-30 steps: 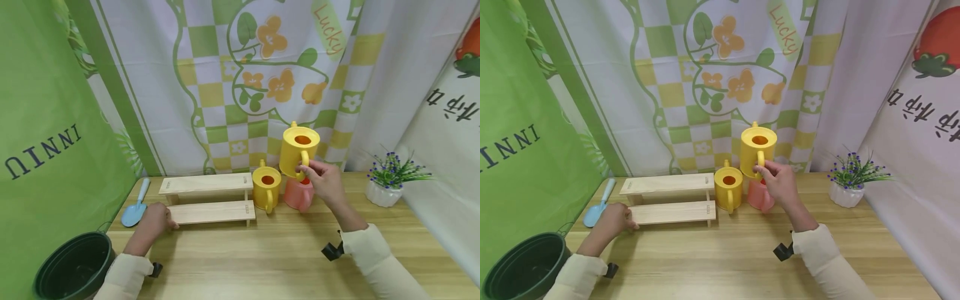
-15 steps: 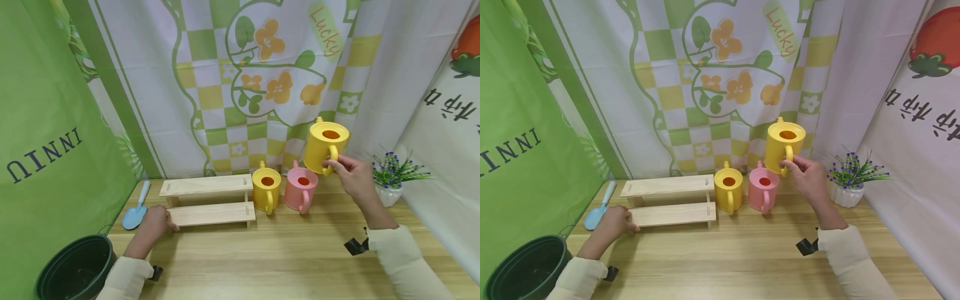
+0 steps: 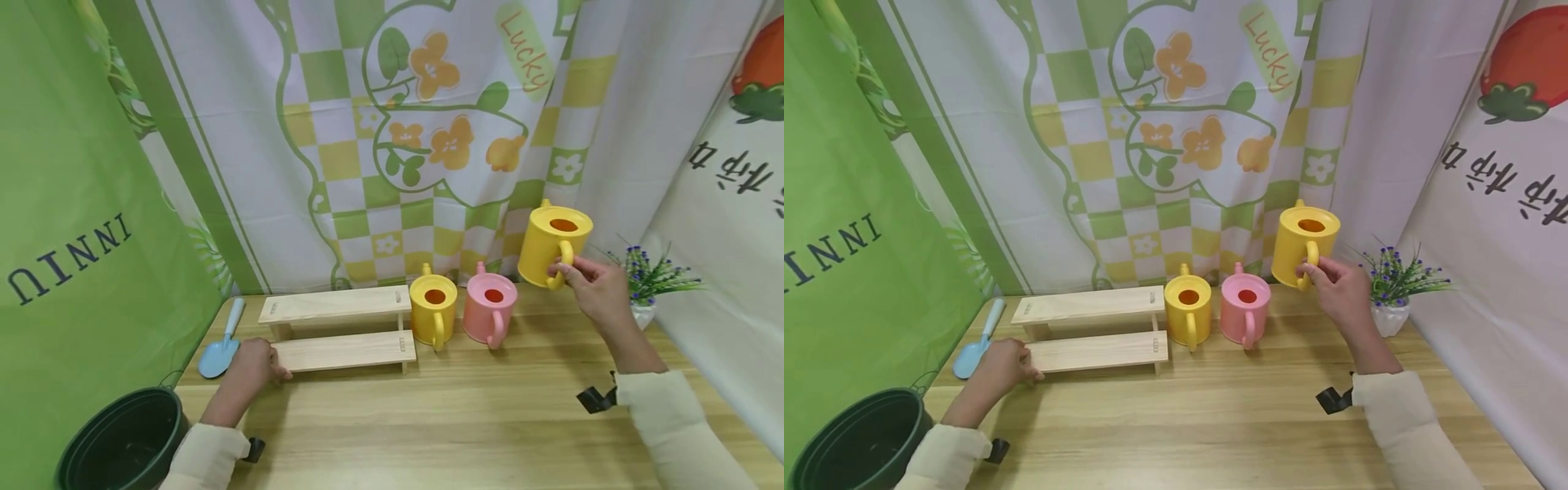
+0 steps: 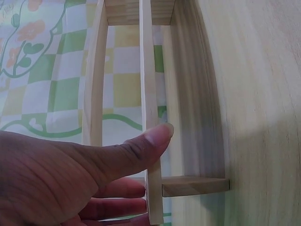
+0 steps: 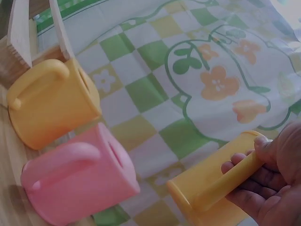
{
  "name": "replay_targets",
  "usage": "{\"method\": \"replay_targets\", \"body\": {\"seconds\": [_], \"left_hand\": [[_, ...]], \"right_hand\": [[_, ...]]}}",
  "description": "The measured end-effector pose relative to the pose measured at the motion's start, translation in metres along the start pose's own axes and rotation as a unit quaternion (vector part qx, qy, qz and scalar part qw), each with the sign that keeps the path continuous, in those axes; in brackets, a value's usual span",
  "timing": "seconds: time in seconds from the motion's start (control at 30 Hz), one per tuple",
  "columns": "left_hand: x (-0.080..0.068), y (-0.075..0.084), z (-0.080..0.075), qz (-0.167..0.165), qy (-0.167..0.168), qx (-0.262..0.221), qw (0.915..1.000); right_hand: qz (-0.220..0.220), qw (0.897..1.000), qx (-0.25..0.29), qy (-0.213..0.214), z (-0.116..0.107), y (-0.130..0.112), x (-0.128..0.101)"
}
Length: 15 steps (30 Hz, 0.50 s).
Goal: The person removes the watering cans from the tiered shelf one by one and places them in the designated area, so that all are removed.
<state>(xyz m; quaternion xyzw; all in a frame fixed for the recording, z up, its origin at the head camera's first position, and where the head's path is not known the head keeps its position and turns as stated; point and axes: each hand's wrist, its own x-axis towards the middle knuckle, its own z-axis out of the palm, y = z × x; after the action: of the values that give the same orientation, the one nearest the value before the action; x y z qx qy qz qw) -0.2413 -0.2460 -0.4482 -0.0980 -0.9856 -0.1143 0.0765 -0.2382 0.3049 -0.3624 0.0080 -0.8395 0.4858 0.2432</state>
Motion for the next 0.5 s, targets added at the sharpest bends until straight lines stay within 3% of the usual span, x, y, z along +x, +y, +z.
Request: {"method": "replay_targets", "body": {"seconds": [0.23, 0.5], "left_hand": [[-0.001, 0.002, 0.0, 0.007, 0.004, 0.007, 0.9999], [-0.001, 0.003, 0.002, 0.013, 0.004, 0.01, 0.9999]], "right_hand": [[0.015, 1.0, -0.003, -0.007, 0.001, 0.029, -0.005], [-0.011, 1.0, 0.021, -0.009, 0.012, 0.065, -0.018]]}}
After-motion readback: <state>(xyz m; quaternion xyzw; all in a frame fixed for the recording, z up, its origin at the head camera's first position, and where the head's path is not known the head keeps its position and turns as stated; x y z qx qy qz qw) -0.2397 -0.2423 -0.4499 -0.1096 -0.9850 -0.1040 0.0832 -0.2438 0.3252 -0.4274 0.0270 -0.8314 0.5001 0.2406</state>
